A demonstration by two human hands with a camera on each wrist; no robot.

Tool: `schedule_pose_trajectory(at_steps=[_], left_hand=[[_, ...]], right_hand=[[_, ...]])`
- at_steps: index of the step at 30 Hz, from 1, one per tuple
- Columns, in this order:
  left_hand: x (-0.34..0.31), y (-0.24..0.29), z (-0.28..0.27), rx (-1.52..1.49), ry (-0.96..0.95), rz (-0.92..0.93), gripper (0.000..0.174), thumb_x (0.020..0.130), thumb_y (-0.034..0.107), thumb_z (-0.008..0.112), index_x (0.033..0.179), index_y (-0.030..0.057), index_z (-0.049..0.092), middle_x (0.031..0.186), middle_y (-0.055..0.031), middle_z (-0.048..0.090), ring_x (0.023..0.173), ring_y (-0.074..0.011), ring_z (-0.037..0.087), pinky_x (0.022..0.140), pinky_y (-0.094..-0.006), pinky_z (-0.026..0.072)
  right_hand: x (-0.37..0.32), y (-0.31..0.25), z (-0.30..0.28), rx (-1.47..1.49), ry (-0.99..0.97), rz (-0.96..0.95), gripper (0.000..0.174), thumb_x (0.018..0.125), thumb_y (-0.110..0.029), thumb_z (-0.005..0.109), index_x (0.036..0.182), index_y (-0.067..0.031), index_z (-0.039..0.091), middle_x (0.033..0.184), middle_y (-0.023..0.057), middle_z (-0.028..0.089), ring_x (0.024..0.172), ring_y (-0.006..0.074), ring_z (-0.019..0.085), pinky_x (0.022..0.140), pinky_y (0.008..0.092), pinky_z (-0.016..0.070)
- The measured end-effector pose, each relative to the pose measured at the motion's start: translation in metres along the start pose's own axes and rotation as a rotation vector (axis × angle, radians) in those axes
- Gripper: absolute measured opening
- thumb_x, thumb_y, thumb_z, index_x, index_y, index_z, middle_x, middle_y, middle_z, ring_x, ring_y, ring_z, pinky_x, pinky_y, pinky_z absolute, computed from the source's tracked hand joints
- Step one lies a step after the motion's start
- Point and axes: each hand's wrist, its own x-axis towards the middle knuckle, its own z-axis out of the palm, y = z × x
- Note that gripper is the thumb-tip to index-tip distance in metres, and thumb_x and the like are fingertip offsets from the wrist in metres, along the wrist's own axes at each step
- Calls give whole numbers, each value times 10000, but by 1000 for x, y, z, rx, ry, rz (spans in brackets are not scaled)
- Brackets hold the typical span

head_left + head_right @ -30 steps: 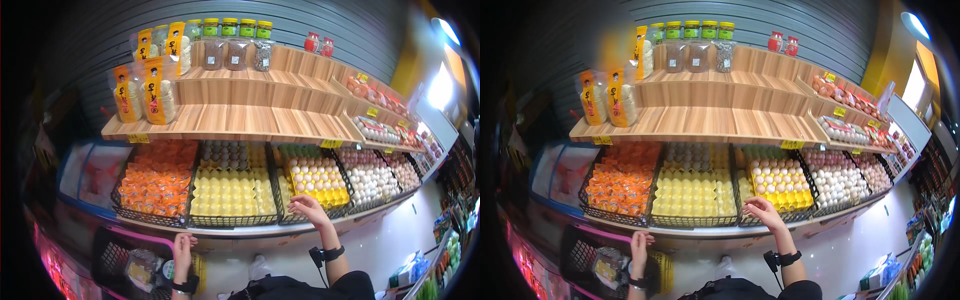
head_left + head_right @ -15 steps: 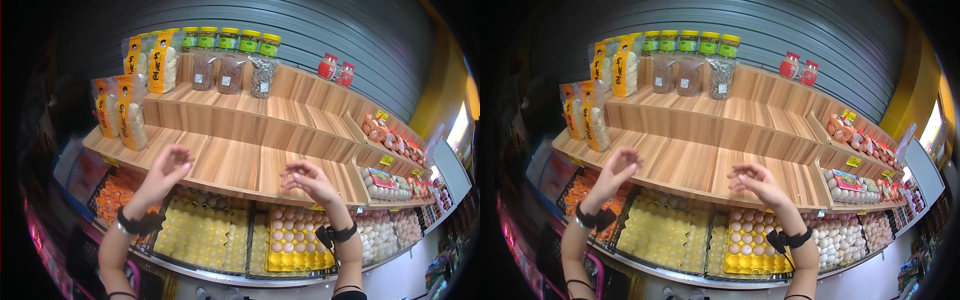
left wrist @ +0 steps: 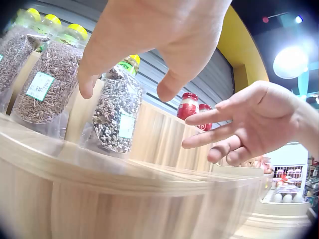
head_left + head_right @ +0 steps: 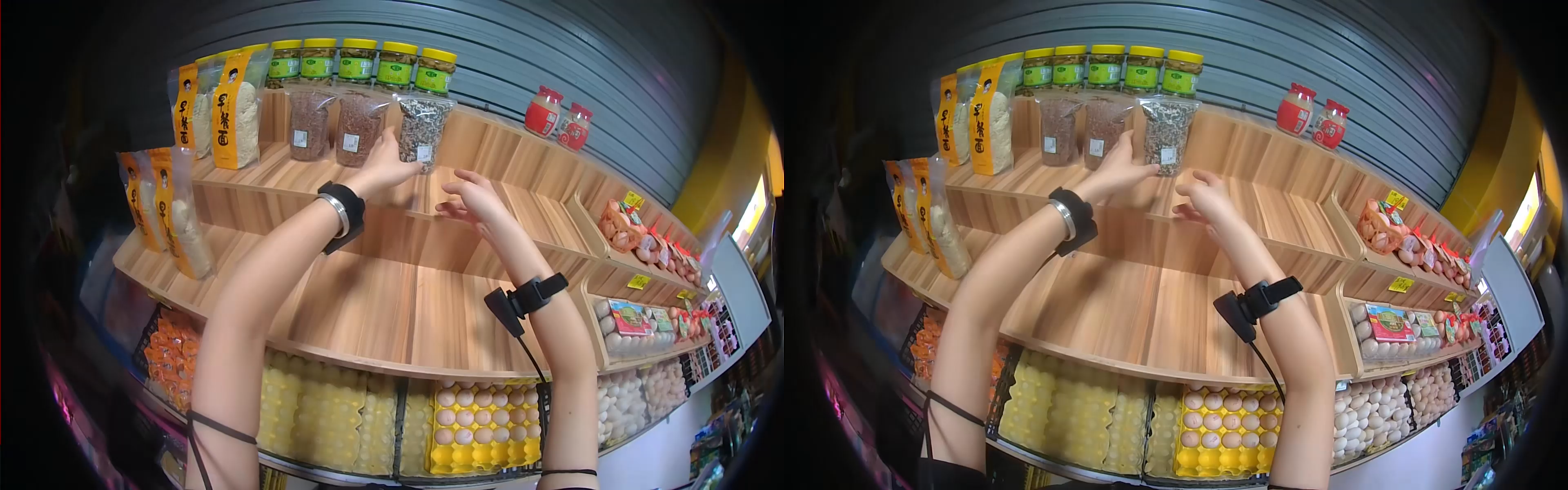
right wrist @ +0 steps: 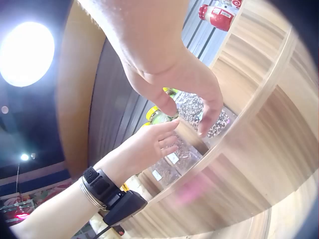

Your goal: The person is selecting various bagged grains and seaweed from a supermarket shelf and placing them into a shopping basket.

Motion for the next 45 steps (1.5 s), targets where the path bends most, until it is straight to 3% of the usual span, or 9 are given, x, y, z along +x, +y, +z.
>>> schedule_pose_trajectory(at_steps=[4,7,13,18,30,34,39,41,45], left_hand=[[41,-15,29,53,130,-15,1071,691,311,726,1374,-137,34,1424,-339,170,1336,-385,248,1090,-388,255],[63,-15,37,15,116,-279,1087,658,376,758,1363,-134,104,1346,-310,363,1252,-374,400,1037,-381,343],[78,-31,53,33,128,-188,1166,589,442,800,1343,-141,128,1240,-301,481,1144,-380,508,966,-383,416],[71,-27,32,66,137,-182,863,530,482,823,1107,-95,541,1076,-260,605,986,-339,617,850,-396,493],[28,29,7,228,35,-65,613,494,469,799,711,-85,649,767,-211,663,724,-271,671,683,-346,539],[-32,58,-24,92,-103,0,571,553,447,797,789,-59,680,761,-156,673,696,-233,665,678,-312,527],[-178,100,-73,-208,-324,129,367,604,247,840,795,-30,694,769,-91,682,692,-114,642,627,-254,522],[-243,104,-77,-405,-332,206,434,620,221,839,928,-31,665,940,-101,674,839,-131,632,769,-276,510],[-345,96,-79,-421,-461,243,559,609,242,824,1063,-21,629,940,-130,666,866,-173,652,779,-271,511]], right_hand=[[33,-13,0,-52,-63,8,735,833,-32,546,1436,-37,127,1311,269,368,729,298,648,584,347,550],[66,-14,3,-100,-70,48,753,834,-1,516,1448,-54,84,1308,263,371,742,319,648,578,351,550],[84,-9,14,-17,-148,97,751,827,35,467,1457,-114,86,1231,238,424,738,321,645,547,351,554],[73,-3,5,-11,-194,66,696,835,29,465,1448,-120,172,1270,169,418,768,296,641,538,335,535],[-85,-22,-61,-299,-52,-64,619,874,-110,558,1403,-56,242,1355,216,361,777,205,648,618,292,524],[-143,-8,-77,-338,-113,-95,689,853,-201,638,1396,-35,248,1288,189,432,866,150,590,677,245,499],[-205,45,-53,-579,-270,-383,850,800,-378,695,1380,35,230,1319,263,395,955,255,576,800,335,494],[-235,67,-32,-673,-467,-607,841,799,-383,693,1366,50,248,1284,272,432,1004,301,564,870,354,467],[-287,121,6,-613,-945,-387,589,823,-337,669,1206,64,470,1198,253,516,1102,311,516,958,362,395]])
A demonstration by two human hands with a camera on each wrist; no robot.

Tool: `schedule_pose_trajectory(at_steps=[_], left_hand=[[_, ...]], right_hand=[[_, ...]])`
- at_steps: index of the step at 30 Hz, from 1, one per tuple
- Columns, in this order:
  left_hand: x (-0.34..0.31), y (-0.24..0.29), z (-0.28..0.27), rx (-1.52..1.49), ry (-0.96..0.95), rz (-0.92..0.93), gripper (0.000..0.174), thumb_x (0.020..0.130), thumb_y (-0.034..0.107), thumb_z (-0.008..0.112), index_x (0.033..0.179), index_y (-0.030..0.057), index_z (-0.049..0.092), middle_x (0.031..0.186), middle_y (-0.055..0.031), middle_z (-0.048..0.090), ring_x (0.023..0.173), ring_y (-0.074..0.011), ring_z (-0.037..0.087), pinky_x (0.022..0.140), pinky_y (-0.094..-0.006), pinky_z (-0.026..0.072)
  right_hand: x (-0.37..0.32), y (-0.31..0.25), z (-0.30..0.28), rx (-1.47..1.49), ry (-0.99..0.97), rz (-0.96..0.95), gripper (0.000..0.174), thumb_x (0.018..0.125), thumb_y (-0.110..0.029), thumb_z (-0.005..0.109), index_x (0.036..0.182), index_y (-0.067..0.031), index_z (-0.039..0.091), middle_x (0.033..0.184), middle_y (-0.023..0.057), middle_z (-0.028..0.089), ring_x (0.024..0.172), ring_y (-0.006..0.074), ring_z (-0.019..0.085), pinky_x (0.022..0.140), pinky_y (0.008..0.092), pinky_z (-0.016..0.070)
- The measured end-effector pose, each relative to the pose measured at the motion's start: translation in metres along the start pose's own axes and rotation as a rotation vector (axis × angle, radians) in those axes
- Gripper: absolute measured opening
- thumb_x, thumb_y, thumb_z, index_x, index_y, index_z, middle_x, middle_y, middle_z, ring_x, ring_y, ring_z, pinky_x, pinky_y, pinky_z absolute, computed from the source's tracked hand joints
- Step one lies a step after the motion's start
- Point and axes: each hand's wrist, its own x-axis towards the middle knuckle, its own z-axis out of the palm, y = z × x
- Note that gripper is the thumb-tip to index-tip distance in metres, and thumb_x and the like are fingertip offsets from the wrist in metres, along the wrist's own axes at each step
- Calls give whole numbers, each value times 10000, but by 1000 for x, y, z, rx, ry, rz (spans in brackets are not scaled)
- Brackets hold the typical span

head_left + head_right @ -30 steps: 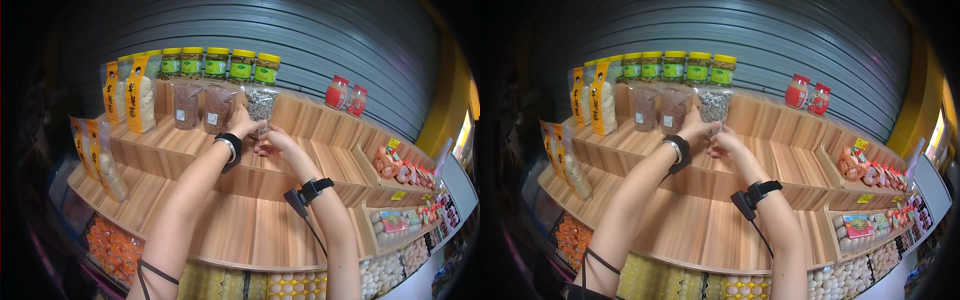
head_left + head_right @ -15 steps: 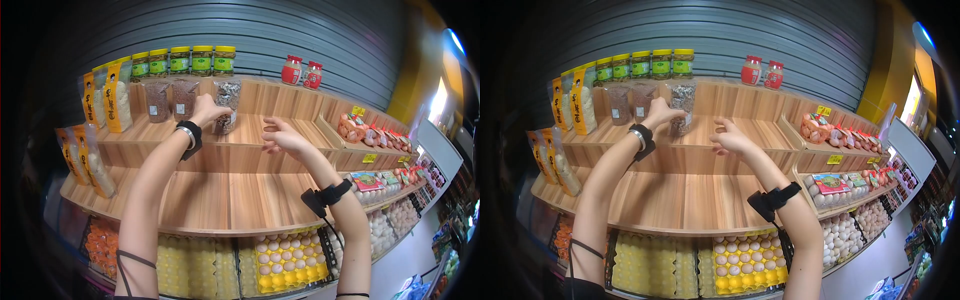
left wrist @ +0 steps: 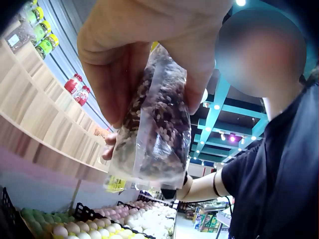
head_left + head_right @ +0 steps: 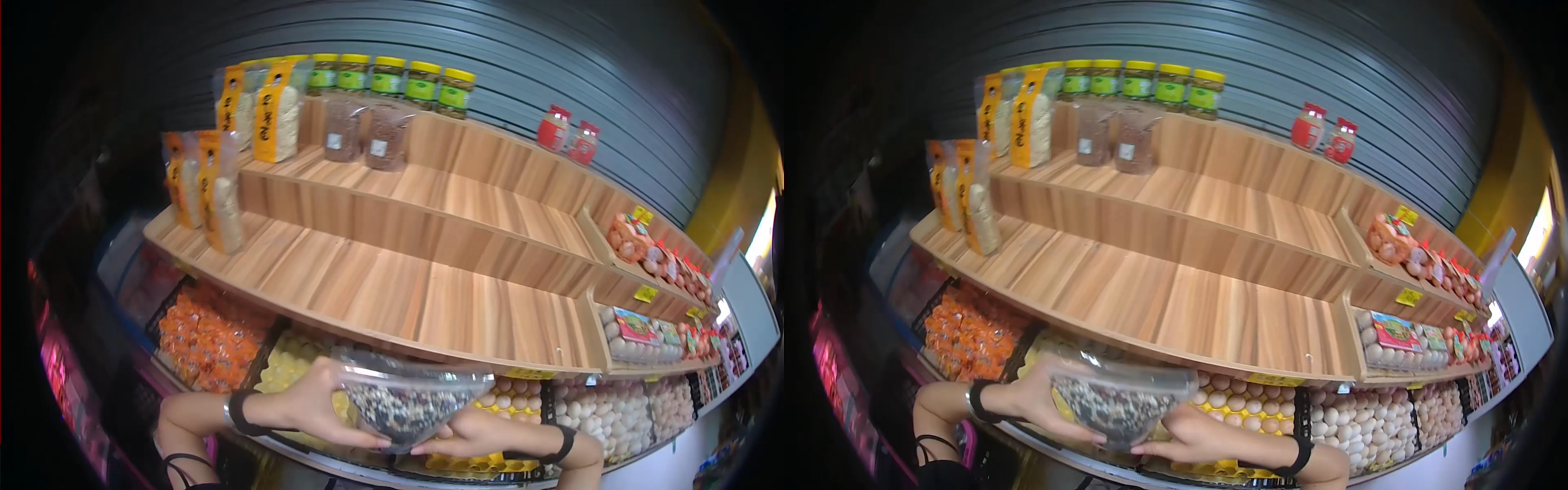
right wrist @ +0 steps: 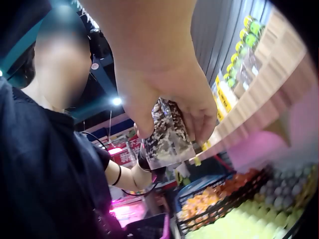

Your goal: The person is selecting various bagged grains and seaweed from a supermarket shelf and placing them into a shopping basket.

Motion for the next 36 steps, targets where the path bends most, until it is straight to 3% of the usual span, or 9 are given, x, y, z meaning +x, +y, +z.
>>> schedule_pose_trajectory(at_steps=[2,6,8,13,17,21,22,31,36], left_hand=[[-49,-9,20,25,54,-98,499,607,266,814,991,-12,658,870,-125,658,764,-230,657,700,-295,519],[-143,-34,61,13,228,-306,472,605,252,831,956,-9,653,908,-124,654,806,-231,657,707,-290,522],[-192,-43,90,-142,359,-536,523,645,239,813,1050,-23,612,951,-129,652,890,-211,635,809,-321,493],[-285,-48,150,-559,778,-507,566,707,187,790,1162,-23,527,1094,-95,605,1010,-151,549,912,-310,428],[-352,-40,136,-211,771,-485,602,661,256,809,1137,2,542,1052,-119,617,961,-190,580,876,-330,446],[-430,-16,108,-195,901,-635,547,677,322,791,1079,20,576,958,-87,646,853,-171,599,801,-315,465],[-449,-7,98,-145,988,-651,541,680,331,790,1070,21,580,952,-78,648,841,-162,598,794,-309,465],[-571,18,64,-433,1516,-825,376,822,169,692,1136,9,562,1061,-54,630,964,-112,584,853,-287,474],[-614,12,44,-692,1592,-968,450,934,390,501,1210,34,495,1026,-7,589,898,-81,562,772,-243,464]], right_hand=[[7,7,41,83,14,-203,442,841,-296,652,1118,36,561,1177,203,552,1122,302,507,953,370,393],[27,28,107,345,-184,15,402,803,-205,700,1126,-3,570,1150,170,575,1119,300,510,959,371,383],[41,30,133,86,-156,-92,456,770,-205,730,1139,-4,552,1126,177,588,1062,306,549,933,370,406],[74,34,202,63,-335,-127,534,737,-350,740,1054,30,540,982,204,597,883,369,552,897,414,382],[123,-4,243,-102,-464,-275,558,719,-368,738,1086,17,568,1097,249,569,1091,409,497,984,449,323],[181,-52,305,77,-545,-108,662,697,-213,775,1236,11,462,1207,192,539,1175,342,478,1034,397,320],[194,-66,323,127,-580,-70,560,712,-150,772,1186,3,516,1180,133,568,1103,226,521,983,356,373],[318,-142,479,716,-698,222,634,747,-152,762,1243,46,419,1128,103,577,1030,149,550,913,309,444],[369,-151,518,718,-726,423,543,768,-161,739,1180,62,464,1068,121,614,958,171,605,837,308,492]])
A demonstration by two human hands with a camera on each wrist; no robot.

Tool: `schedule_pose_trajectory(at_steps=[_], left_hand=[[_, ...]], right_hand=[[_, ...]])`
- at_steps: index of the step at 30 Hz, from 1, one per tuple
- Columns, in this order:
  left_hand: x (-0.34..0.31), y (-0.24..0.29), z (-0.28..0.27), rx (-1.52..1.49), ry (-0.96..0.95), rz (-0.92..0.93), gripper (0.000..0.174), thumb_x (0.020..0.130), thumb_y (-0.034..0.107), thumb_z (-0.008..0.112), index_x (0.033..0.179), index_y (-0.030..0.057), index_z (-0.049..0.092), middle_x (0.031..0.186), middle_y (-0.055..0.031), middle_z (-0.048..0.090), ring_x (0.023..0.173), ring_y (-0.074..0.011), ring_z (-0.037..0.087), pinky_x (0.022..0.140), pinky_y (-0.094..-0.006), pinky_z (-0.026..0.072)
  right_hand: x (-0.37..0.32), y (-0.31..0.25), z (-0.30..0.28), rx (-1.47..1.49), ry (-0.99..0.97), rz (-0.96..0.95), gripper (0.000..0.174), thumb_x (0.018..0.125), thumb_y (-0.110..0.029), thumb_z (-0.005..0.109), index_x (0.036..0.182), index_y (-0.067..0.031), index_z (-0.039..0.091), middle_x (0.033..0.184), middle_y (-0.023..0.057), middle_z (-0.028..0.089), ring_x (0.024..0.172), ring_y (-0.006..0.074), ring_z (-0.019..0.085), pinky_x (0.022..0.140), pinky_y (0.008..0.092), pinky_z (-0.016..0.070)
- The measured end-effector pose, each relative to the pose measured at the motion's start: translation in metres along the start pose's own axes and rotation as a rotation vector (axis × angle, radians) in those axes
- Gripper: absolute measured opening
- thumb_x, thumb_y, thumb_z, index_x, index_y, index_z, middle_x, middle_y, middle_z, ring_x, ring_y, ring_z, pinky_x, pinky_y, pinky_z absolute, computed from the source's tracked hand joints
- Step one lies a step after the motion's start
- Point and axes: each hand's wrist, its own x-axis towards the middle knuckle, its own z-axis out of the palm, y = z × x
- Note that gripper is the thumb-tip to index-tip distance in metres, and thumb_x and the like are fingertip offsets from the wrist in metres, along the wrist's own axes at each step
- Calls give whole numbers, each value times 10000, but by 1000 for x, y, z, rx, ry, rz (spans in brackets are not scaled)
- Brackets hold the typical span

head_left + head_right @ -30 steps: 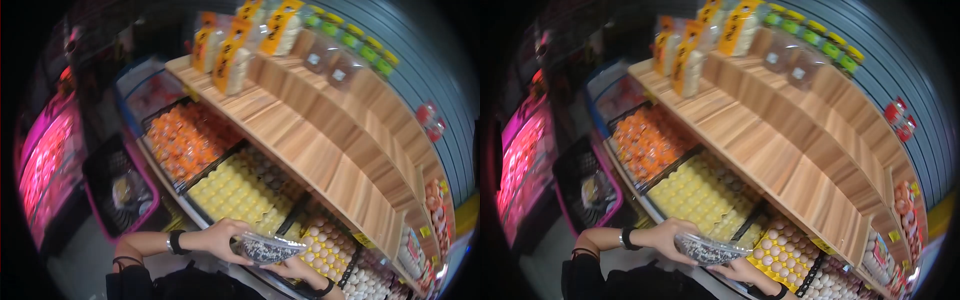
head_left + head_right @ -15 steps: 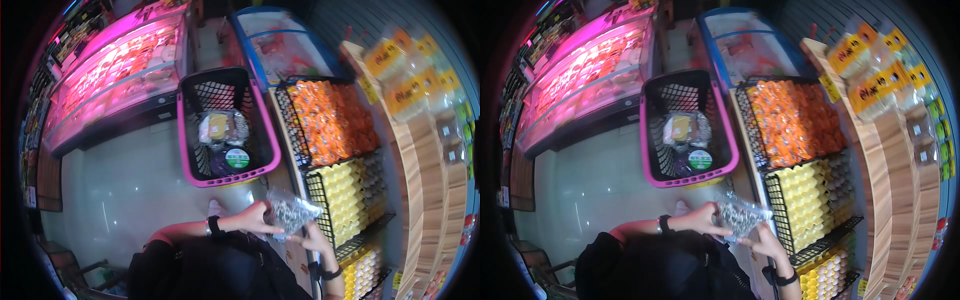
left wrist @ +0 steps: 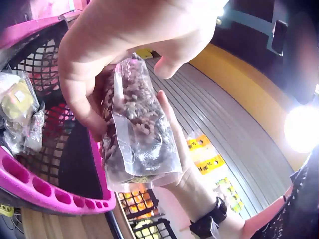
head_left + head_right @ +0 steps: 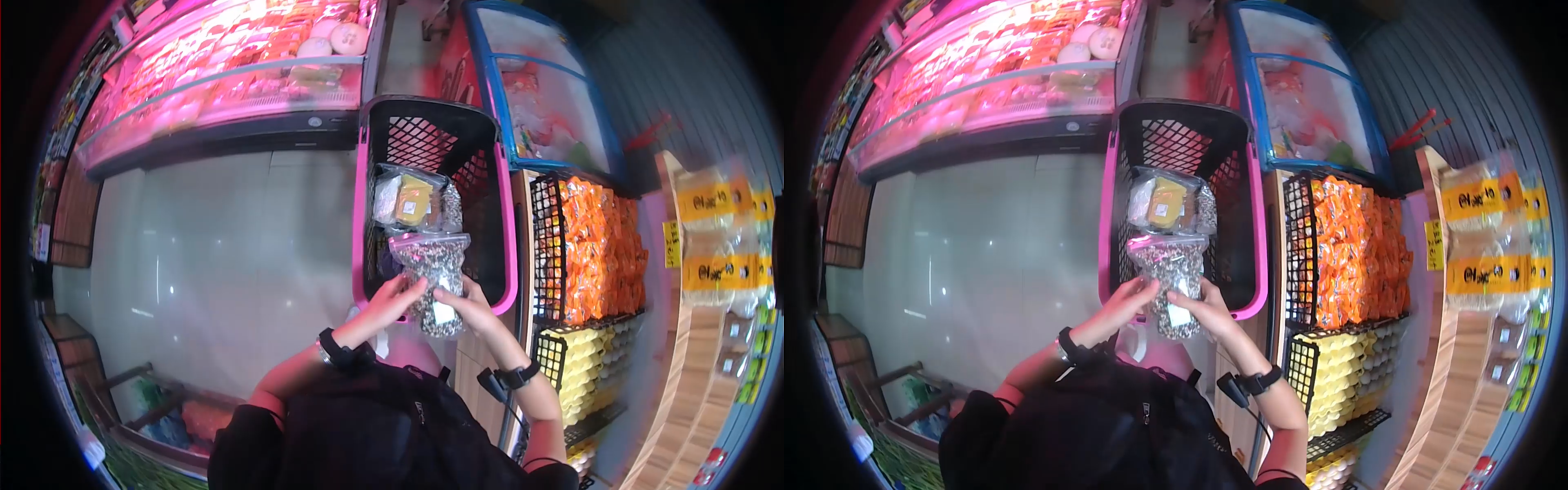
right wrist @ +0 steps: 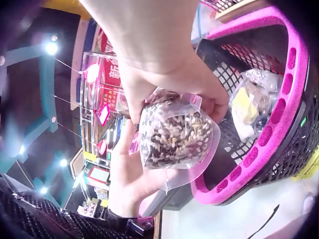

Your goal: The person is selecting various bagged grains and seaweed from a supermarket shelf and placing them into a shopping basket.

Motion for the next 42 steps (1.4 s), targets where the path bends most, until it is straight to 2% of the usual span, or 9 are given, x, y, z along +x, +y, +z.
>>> schedule_pose_trajectory(at_steps=[9,18,24,28,33,37,40,41,42], left_hand=[[-3,-39,-47,-81,623,386,229,901,175,588,1066,19,556,940,-32,627,858,-104,596,785,-248,469],[-73,-48,-20,-198,1034,65,238,919,203,544,1101,51,546,1034,-80,622,930,-158,606,777,-287,470],[-97,-60,7,-444,1174,-11,269,934,209,502,1137,32,506,1066,-94,594,944,-186,606,776,-282,477],[-100,-76,12,-504,1206,-33,273,931,207,508,1146,39,498,1072,-100,595,951,-205,605,784,-302,477],[-90,-87,4,-494,1133,-6,258,916,216,544,1109,44,531,1051,-107,620,942,-203,616,783,-312,487],[-74,-81,-18,-492,1069,29,227,908,171,546,1087,34,527,1024,-115,634,903,-213,634,741,-318,502],[-66,-64,-34,-392,951,116,244,915,183,536,1094,18,523,1014,-122,628,899,-201,636,732,-292,504],[-64,-62,-40,-386,909,148,241,905,184,558,1088,30,537,1028,-119,640,904,-205,636,740,-303,494],[-64,-52,-42,-362,856,179,259,899,203,574,1090,31,539,1014,-113,642,892,-199,635,740,-296,492]], right_hand=[[166,15,-49,230,96,212,493,767,-163,721,1165,14,493,1012,115,636,873,222,650,731,377,553],[341,43,-9,-87,341,55,678,627,-234,818,1154,37,488,1076,166,606,955,263,606,768,375,507],[376,52,28,-329,335,67,647,633,-319,787,1121,26,538,1055,180,623,953,294,606,828,368,477],[405,67,22,-1051,261,78,686,690,-510,666,1093,39,595,1136,249,586,1035,378,582,907,411,447],[378,72,-4,-678,-166,72,547,781,-584,559,966,-85,684,910,107,681,833,245,636,720,393,490],[396,114,-23,-876,-31,-412,811,746,-505,664,1292,16,368,1245,177,529,1124,300,533,912,401,435],[354,79,-19,-595,-81,47,808,740,-398,728,1277,3,276,1032,162,576,814,285,621,550,380,516],[357,86,-38,-347,-229,112,767,757,-382,718,1271,-32,271,827,96,578,486,185,549,335,293,400],[311,55,-25,-344,73,119,563,786,-300,685,1191,-30,403,685,59,558,368,137,479,307,267,364]])
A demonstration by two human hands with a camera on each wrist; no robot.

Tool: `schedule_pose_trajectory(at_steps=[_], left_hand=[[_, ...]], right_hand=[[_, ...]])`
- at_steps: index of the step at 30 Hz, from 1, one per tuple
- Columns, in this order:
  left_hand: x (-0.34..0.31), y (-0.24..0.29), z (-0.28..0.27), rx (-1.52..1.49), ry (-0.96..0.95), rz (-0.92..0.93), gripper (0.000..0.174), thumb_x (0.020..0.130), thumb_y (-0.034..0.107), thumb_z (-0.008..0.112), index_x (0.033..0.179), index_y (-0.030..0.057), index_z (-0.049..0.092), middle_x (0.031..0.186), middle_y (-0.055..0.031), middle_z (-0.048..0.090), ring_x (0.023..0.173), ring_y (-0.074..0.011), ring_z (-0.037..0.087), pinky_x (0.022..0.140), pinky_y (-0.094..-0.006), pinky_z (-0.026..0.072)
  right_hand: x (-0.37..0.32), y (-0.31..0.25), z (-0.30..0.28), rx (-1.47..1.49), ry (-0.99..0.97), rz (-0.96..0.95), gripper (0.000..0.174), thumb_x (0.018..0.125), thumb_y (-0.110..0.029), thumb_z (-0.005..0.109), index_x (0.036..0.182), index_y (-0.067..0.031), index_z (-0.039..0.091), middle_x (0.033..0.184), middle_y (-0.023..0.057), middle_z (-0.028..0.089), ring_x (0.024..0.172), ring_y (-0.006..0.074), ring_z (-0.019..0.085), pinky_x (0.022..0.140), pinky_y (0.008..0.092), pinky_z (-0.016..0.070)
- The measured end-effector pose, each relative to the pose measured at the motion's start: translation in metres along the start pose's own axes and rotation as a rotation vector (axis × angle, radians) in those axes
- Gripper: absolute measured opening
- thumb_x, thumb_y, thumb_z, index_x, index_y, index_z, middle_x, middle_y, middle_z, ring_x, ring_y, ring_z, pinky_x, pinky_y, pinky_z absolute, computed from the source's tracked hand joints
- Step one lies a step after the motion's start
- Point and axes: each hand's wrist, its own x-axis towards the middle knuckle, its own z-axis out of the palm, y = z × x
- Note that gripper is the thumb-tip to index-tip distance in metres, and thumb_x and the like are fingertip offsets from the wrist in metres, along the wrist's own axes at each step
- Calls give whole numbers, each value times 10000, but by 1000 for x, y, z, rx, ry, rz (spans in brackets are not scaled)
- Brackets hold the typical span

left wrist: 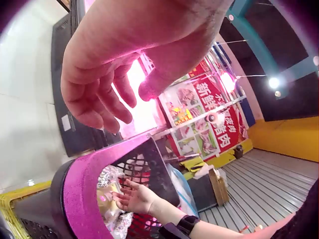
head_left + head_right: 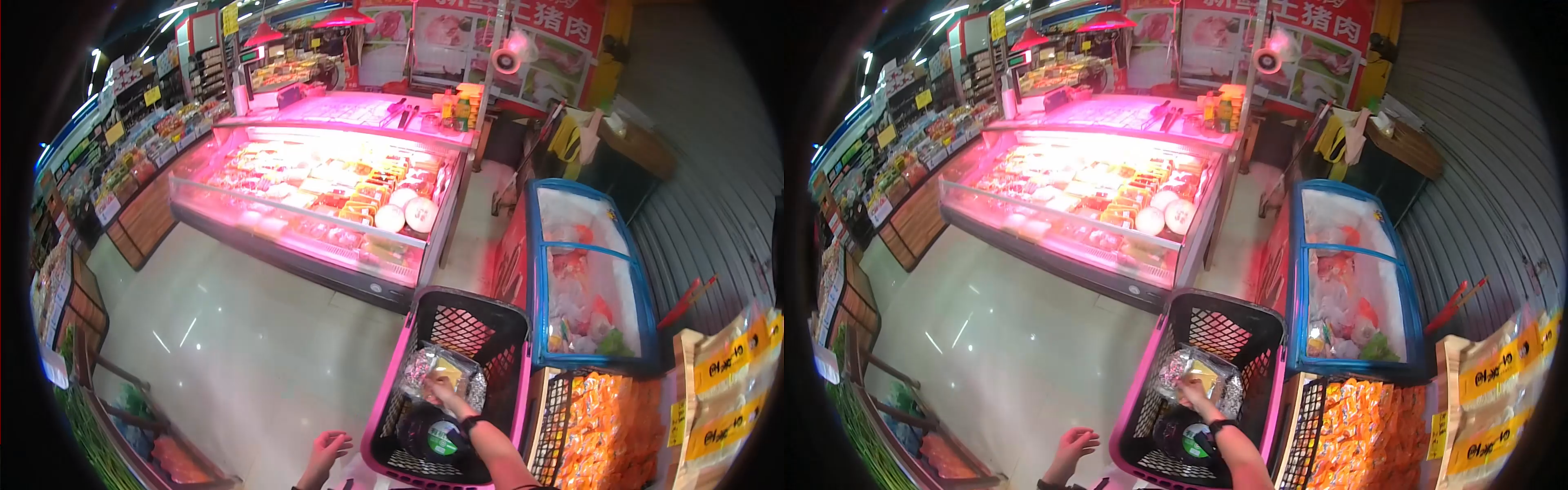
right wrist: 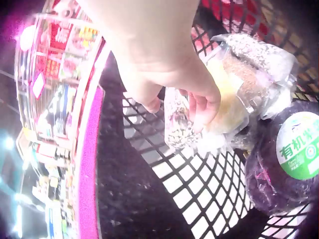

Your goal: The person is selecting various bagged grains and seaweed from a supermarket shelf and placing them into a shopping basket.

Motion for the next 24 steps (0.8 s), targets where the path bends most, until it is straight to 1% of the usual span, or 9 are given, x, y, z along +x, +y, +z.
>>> schedule_pose_trajectory(at_steps=[1,2,3,5,8,15,16,19,24], left_hand=[[4,3,-1,4,-44,6,250,903,199,572,1083,28,543,1003,-107,641,883,-191,633,740,-294,492],[11,2,-4,10,-89,9,242,906,195,570,1077,26,546,993,-102,639,873,-183,630,741,-292,492],[18,1,-7,31,-144,39,235,911,186,558,1078,20,545,994,-97,635,883,-182,627,746,-293,494],[28,-2,-16,70,-255,91,224,922,168,535,1081,10,544,996,-88,627,905,-179,619,758,-295,498],[30,8,-26,115,-381,156,217,932,166,520,1085,15,549,1007,-81,624,917,-167,609,764,-290,492],[36,15,-20,255,-621,168,168,919,127,537,1037,9,554,973,-76,627,894,-145,608,787,-268,486],[38,11,-15,260,-665,182,164,918,122,538,1037,10,553,975,-76,626,889,-145,609,790,-269,487],[39,6,10,195,-878,284,177,941,192,515,1037,46,543,980,-48,621,905,-130,602,764,-269,480],[4,8,60,180,-1007,245,148,931,127,529,1008,0,537,937,-90,628,865,-149,610,799,-275,493]], right_hand=[[-7,3,-21,151,-220,-3,349,793,-232,652,1043,-16,538,665,65,565,404,144,517,313,265,369],[-21,1,-37,53,-180,50,303,804,-197,608,1055,-40,546,746,72,585,525,183,605,434,286,487],[-52,-12,-51,-47,-78,27,288,827,-188,562,1072,-37,550,772,92,615,565,198,623,457,287,498],[-65,13,-82,83,22,-70,260,849,-187,547,1056,-29,547,799,130,644,618,231,641,479,306,510],[-152,9,-108,407,246,-197,210,880,-196,545,1050,-73,531,848,120,649,697,238,640,599,336,520],[-347,54,-110,865,650,-492,167,891,-203,572,991,-86,508,781,56,602,638,141,580,589,280,498],[-372,53,-96,902,763,-491,137,926,-147,505,1022,-50,511,746,68,580,594,138,568,559,265,479],[-427,95,-84,877,821,-483,148,924,-136,506,1033,-35,509,748,76,578,589,136,559,572,257,482],[-499,142,-57,836,978,-469,188,914,-118,523,1062,-1,523,770,99,603,599,131,566,582,247,483]])
